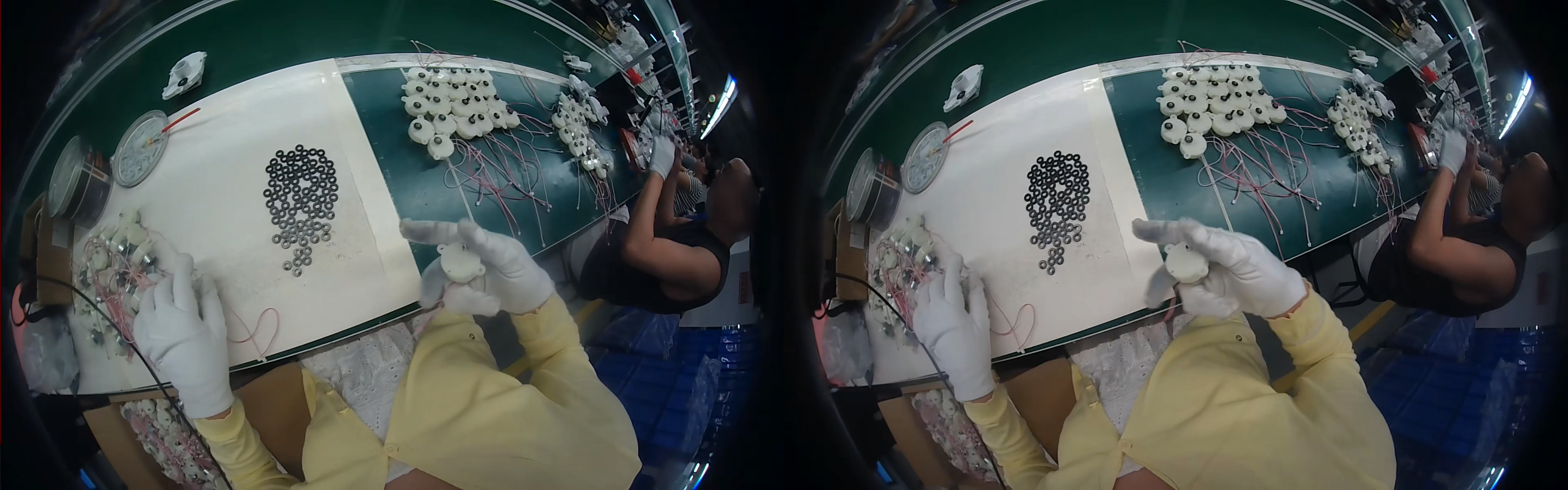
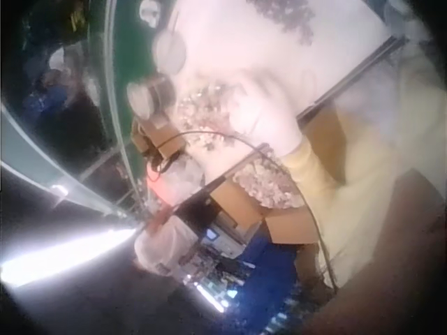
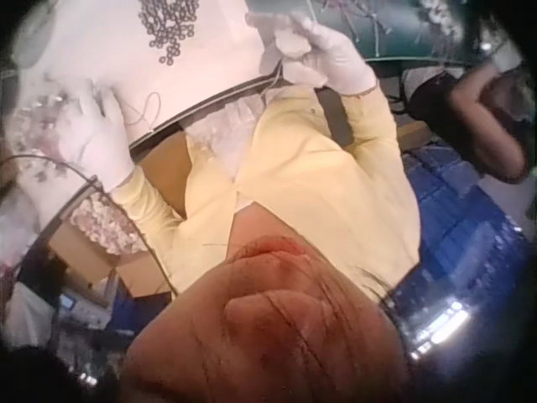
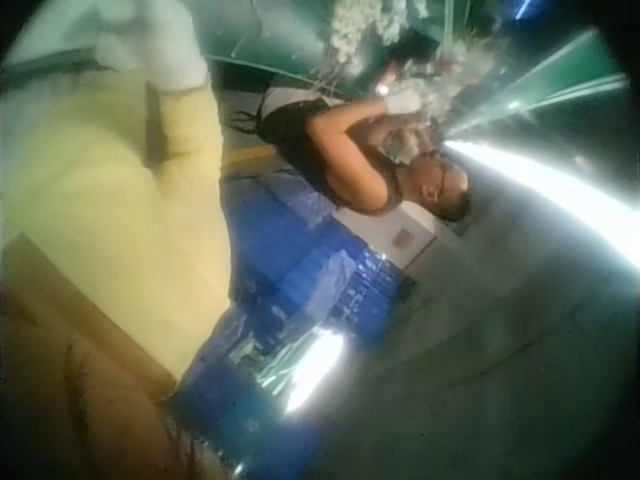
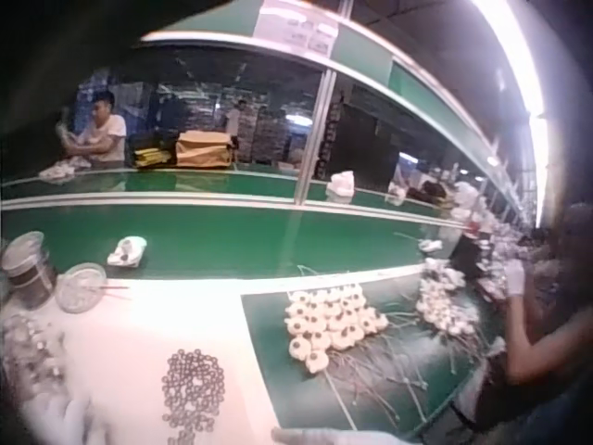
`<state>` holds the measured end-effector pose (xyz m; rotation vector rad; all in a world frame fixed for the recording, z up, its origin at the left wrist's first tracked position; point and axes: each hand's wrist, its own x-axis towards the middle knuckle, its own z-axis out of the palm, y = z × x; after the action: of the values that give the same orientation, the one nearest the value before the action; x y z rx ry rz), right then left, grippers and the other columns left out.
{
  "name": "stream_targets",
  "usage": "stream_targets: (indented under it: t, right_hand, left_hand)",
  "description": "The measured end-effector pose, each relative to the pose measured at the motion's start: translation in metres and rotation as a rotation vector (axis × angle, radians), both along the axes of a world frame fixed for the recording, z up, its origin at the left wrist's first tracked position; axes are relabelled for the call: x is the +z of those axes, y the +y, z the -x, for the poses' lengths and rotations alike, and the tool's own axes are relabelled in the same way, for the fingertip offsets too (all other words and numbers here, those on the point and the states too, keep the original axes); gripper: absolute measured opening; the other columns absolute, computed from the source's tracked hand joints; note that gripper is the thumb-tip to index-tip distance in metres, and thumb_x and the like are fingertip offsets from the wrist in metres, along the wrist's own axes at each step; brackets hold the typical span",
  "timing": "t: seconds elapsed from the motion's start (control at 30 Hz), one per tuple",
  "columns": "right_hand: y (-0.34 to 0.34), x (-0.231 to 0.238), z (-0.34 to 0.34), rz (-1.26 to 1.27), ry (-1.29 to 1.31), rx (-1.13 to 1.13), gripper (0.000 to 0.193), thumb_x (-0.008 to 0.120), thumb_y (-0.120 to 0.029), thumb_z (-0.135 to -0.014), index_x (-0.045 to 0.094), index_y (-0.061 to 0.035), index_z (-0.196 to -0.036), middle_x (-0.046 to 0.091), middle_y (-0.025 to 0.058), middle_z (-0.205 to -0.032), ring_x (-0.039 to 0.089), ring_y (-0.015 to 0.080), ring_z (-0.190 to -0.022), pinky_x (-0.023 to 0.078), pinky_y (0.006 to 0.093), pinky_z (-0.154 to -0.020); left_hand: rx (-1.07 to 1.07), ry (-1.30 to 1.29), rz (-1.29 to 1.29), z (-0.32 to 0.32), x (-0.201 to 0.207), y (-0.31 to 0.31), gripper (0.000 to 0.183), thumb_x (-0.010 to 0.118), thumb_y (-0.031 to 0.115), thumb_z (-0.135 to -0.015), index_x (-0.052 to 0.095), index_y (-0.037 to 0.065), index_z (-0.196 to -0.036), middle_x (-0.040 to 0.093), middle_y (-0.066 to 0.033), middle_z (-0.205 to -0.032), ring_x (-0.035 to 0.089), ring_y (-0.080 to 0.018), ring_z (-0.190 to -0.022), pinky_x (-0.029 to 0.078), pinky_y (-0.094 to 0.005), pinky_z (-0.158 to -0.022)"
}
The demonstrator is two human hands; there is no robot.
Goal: The person assembles small white electronic components by inserting metal washers into their centers. They pick up a component, place a washer, and then set the finished unit aside on the table. The process is repeated continuously with a pile of washers and components on the workbench.
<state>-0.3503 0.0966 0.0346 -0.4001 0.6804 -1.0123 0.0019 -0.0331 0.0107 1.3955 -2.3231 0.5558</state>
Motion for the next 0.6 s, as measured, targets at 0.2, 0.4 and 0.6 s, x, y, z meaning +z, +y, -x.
stream_targets:
  t: [0.2, 0.4, 0.6]
  right_hand:
    - [-0.030, 0.006, -0.021, 0.058, 1.318, -0.031, 0.054, 0.071, -0.050, -0.097, 0.071, -0.0025, -0.123, 0.073, 0.0074, -0.081, 0.061, 0.0110, -0.061, 0.049, 0.0262, -0.058]
    - [-0.064, -0.018, -0.025, 0.689, 1.910, 0.028, 0.042, 0.076, -0.044, -0.090, 0.072, -0.0097, -0.114, 0.070, 0.0092, -0.077, 0.070, 0.0278, -0.071, 0.055, 0.0378, -0.065]
    - [-0.082, -0.015, -0.026, 1.059, 1.853, 0.231, 0.037, 0.071, -0.025, -0.096, 0.065, -0.0084, -0.129, 0.072, 0.0160, -0.102, 0.069, 0.0308, -0.079, 0.055, 0.0382, -0.070]
  left_hand:
    - [-0.183, 0.156, -0.042, 0.016, -0.003, 0.019, 0.033, 0.081, 0.014, -0.081, 0.071, 0.011, -0.113, 0.067, -0.0048, -0.092, 0.066, -0.0288, -0.091, 0.049, -0.0441, -0.078]
    - [-0.124, 0.254, -0.126, 0.019, -0.019, 0.025, 0.023, 0.080, 0.017, -0.084, 0.067, 0.010, -0.102, 0.065, -0.0050, -0.092, 0.063, -0.0290, -0.092, 0.047, -0.0444, -0.081]
    - [-0.112, 0.361, -0.113, 0.019, -0.030, 0.023, 0.024, 0.083, 0.022, -0.080, 0.067, 0.013, -0.096, 0.062, -0.0051, -0.089, 0.063, -0.0294, -0.093, 0.045, -0.0446, -0.083]
